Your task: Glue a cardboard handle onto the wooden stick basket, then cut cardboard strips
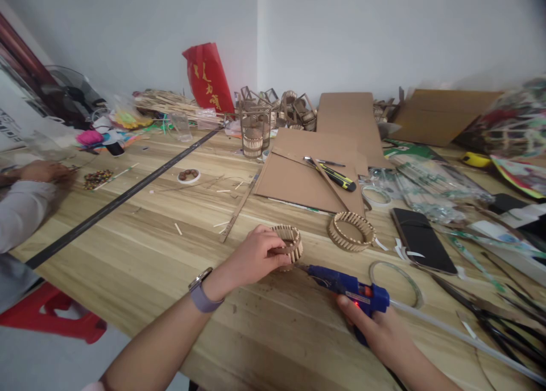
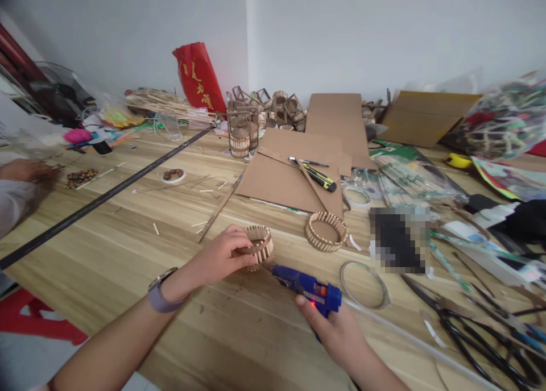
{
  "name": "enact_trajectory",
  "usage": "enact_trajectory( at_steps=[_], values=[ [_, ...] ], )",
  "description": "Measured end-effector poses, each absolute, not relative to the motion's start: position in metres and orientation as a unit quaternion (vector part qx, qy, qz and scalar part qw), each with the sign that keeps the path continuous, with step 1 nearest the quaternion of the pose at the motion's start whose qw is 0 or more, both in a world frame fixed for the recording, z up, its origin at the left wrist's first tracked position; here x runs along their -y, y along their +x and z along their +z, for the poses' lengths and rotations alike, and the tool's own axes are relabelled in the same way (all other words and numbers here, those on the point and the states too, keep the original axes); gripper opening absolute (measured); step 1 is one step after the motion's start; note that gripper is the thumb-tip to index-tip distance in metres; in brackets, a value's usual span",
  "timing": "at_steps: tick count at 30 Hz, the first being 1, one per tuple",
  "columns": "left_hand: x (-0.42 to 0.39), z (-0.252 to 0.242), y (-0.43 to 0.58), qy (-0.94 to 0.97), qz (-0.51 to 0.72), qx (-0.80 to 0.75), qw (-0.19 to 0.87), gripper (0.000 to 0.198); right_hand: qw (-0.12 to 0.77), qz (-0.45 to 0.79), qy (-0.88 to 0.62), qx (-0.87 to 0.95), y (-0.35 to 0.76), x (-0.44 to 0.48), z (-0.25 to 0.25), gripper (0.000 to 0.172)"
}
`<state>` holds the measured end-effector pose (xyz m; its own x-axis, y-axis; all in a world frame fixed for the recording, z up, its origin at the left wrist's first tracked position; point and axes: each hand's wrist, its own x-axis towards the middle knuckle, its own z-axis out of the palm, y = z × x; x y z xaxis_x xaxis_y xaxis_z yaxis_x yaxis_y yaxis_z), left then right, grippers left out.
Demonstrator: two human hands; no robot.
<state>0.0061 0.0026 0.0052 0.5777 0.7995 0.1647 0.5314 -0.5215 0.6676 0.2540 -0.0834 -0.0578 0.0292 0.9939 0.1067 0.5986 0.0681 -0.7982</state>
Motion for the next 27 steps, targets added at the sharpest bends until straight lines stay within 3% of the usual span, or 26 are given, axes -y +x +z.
enact_trajectory(
  at_steps=[15, 21, 27],
  values=[
    [-0.001, 0.009, 0.005, 0.835, 0.243, -0.407, 0.280, 0.026, 0.353, 0.260, -0.586, 0.681, 0.253, 0.083, -0.044, 0.033],
    [-0.001, 0.007, 0.006, 0.836, 0.240, -0.413, 0.270, 0.027, 0.398, 0.280, -0.637, 0.598, 0.251, 0.093, -0.048, 0.037],
    [0.001, 0.007, 0.009, 0.845, 0.215, -0.396, 0.288, 0.025, 0.385, 0.316, -0.649, 0.574, 0.245, 0.097, -0.042, 0.041]
  ],
)
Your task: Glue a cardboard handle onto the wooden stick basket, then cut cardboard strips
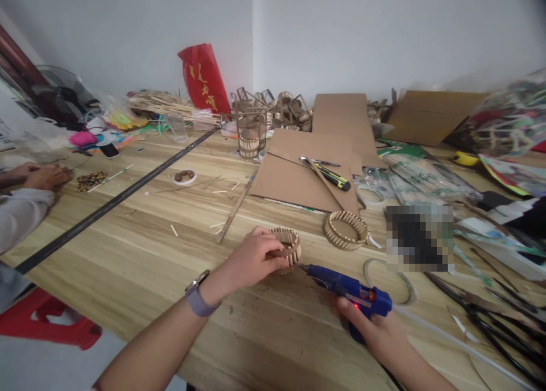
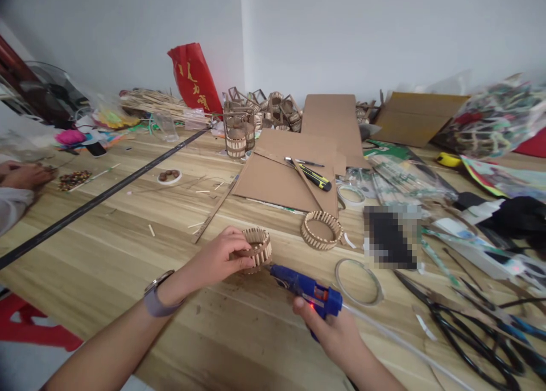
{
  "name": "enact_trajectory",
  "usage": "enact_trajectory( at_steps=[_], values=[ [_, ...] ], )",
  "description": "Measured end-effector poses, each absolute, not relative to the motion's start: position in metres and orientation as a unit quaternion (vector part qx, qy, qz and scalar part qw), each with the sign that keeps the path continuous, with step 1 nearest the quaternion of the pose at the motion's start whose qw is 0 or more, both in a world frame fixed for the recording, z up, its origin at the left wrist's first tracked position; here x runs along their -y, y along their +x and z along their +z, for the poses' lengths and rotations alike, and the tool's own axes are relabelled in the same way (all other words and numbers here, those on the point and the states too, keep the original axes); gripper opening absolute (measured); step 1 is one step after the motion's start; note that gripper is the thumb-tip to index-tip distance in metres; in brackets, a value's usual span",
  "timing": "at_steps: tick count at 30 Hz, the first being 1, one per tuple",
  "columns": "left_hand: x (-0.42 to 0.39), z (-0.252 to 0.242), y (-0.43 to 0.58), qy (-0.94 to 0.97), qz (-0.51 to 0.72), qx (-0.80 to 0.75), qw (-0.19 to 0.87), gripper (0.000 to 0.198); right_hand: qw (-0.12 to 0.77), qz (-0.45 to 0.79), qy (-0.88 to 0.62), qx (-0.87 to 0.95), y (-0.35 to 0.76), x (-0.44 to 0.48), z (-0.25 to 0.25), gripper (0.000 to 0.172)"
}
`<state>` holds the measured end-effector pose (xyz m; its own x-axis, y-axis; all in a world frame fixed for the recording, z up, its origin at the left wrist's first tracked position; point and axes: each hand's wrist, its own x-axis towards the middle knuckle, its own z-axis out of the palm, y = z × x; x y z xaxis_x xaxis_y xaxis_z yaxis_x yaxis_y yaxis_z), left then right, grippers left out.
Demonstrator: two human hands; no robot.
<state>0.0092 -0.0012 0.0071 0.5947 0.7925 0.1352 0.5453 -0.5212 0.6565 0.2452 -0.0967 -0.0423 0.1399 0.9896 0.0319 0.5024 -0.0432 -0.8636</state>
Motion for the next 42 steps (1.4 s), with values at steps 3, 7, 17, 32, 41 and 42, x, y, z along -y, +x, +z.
enact_trajectory(
  at_steps=[3, 7, 17, 32, 41, 42],
  values=[
    [0.0022, 0.0082, 0.0097, 0.847, 0.209, -0.394, 0.291, 0.024, 0.383, 0.319, -0.650, 0.574, 0.2446, 0.0959, -0.0410, 0.042],
    [0.0034, 0.0081, 0.0096, 0.850, 0.212, -0.387, 0.289, 0.023, 0.378, 0.323, -0.643, 0.583, 0.2442, 0.0954, -0.0420, 0.045],
    [0.0042, 0.0081, 0.0088, 0.854, 0.214, -0.382, 0.280, 0.019, 0.356, 0.320, -0.656, 0.584, 0.2465, 0.0956, -0.0456, 0.048],
    [0.0039, 0.0086, 0.0093, 0.851, 0.210, -0.383, 0.292, 0.022, 0.334, 0.346, -0.632, 0.608, 0.2482, 0.0922, -0.0433, 0.050],
    [0.0033, 0.0053, 0.0074, 0.856, 0.217, -0.373, 0.284, 0.021, 0.350, 0.308, -0.653, 0.597, 0.2449, 0.0951, -0.0452, 0.049],
    [0.0032, 0.0053, 0.0073, 0.856, 0.216, -0.374, 0.284, 0.021, 0.349, 0.301, -0.655, 0.599, 0.2454, 0.0950, -0.0452, 0.049]
  ],
)
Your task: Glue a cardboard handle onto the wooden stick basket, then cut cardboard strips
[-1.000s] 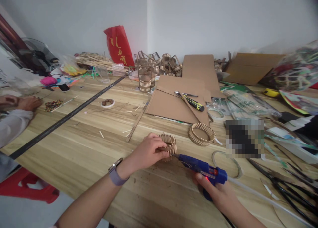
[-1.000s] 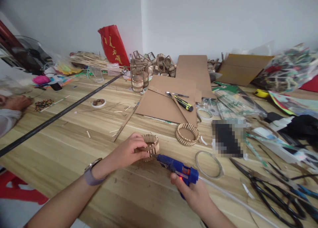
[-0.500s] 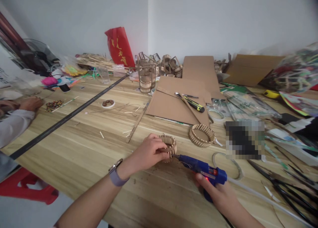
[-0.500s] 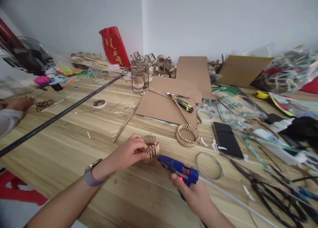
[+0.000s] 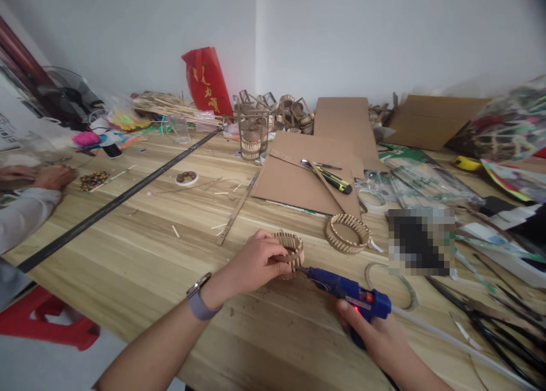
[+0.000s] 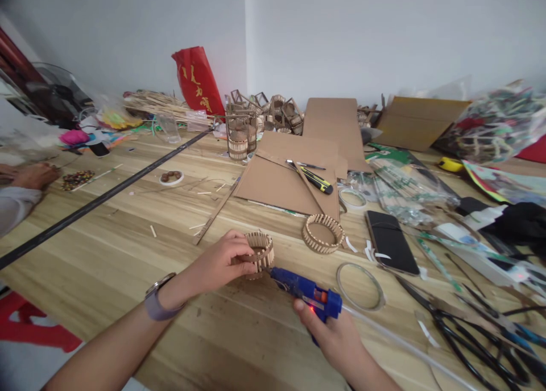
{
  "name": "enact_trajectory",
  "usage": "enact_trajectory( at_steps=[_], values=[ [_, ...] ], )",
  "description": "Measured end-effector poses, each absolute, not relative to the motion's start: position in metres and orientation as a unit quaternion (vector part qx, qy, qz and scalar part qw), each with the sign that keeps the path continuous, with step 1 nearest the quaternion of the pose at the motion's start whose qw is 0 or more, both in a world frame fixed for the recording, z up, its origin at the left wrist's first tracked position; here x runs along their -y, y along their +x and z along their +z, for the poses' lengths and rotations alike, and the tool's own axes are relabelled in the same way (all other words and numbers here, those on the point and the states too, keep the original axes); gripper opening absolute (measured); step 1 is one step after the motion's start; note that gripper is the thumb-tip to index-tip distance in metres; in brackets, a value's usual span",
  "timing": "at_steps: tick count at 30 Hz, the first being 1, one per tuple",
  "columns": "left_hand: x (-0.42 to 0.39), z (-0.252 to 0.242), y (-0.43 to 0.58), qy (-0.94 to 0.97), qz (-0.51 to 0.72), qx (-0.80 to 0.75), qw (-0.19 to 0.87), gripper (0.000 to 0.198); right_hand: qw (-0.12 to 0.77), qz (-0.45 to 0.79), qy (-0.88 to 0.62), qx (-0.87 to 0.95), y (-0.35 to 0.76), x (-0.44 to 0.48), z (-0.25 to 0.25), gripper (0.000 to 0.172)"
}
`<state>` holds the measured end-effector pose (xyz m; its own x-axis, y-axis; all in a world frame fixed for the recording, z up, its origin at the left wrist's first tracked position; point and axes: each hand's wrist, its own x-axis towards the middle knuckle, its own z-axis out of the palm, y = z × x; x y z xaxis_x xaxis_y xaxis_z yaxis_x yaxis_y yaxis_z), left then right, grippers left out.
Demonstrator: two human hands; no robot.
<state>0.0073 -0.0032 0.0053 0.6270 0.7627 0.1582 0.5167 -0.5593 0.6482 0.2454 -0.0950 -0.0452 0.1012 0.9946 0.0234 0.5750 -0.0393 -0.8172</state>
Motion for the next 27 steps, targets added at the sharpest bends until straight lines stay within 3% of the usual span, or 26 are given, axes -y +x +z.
enact_trajectory(
  at_steps=[27],
  values=[
    [0.0038, 0.0090, 0.0085, 0.853, 0.216, -0.373, 0.293, 0.024, 0.359, 0.266, -0.646, 0.619, 0.2491, 0.0925, -0.0436, 0.046]
  ],
)
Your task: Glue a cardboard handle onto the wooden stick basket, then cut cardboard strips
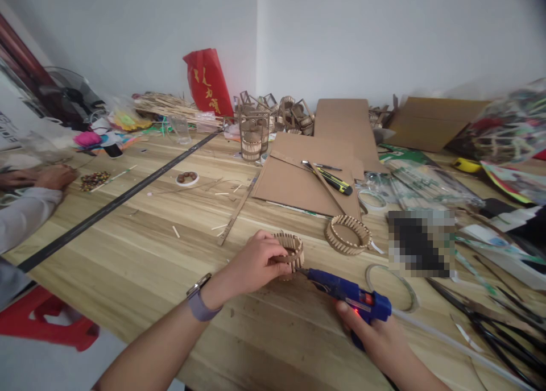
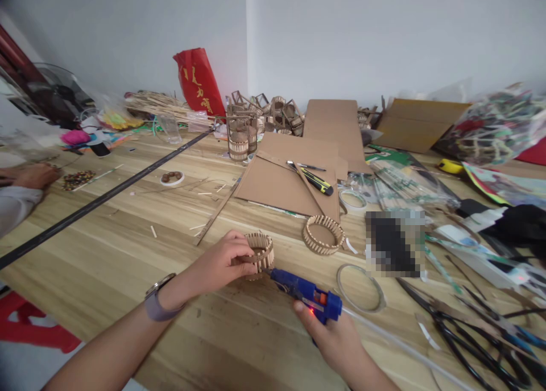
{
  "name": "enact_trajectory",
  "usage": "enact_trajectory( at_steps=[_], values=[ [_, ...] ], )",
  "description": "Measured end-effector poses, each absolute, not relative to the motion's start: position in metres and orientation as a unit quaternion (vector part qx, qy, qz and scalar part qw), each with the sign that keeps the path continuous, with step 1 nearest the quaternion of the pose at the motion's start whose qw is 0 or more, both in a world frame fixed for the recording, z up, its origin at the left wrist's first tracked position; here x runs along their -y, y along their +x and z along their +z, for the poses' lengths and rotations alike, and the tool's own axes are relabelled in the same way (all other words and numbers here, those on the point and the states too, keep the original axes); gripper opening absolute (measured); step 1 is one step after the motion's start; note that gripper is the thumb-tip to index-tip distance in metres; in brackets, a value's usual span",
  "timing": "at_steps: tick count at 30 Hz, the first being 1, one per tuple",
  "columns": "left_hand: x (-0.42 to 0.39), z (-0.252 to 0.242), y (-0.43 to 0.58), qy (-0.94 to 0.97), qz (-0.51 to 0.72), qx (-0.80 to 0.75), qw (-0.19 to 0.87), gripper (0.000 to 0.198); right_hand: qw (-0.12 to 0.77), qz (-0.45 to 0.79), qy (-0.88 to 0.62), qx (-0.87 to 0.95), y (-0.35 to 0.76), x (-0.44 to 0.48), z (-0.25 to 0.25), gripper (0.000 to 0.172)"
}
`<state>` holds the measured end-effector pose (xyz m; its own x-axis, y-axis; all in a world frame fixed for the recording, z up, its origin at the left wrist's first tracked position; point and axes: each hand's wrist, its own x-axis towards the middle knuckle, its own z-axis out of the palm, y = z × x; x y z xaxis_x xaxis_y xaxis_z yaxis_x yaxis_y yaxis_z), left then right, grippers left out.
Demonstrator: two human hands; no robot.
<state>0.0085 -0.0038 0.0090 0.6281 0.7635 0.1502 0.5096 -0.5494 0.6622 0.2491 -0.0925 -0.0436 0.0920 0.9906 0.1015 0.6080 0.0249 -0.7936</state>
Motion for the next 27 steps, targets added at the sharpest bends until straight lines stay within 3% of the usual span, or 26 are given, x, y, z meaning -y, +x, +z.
enact_trajectory(
  at_steps=[13, 20, 27],
  values=[
    [0.004, 0.011, 0.007, 0.848, 0.215, -0.387, 0.292, 0.024, 0.385, 0.264, -0.637, 0.614, 0.252, 0.092, -0.049, 0.045],
    [0.006, 0.009, 0.009, 0.844, 0.206, -0.396, 0.299, 0.016, 0.452, 0.303, -0.623, 0.562, 0.242, 0.098, -0.047, 0.041],
    [0.008, 0.008, 0.010, 0.835, 0.215, -0.400, 0.310, 0.011, 0.452, 0.318, -0.632, 0.543, 0.238, 0.100, -0.045, 0.037]
  ],
)
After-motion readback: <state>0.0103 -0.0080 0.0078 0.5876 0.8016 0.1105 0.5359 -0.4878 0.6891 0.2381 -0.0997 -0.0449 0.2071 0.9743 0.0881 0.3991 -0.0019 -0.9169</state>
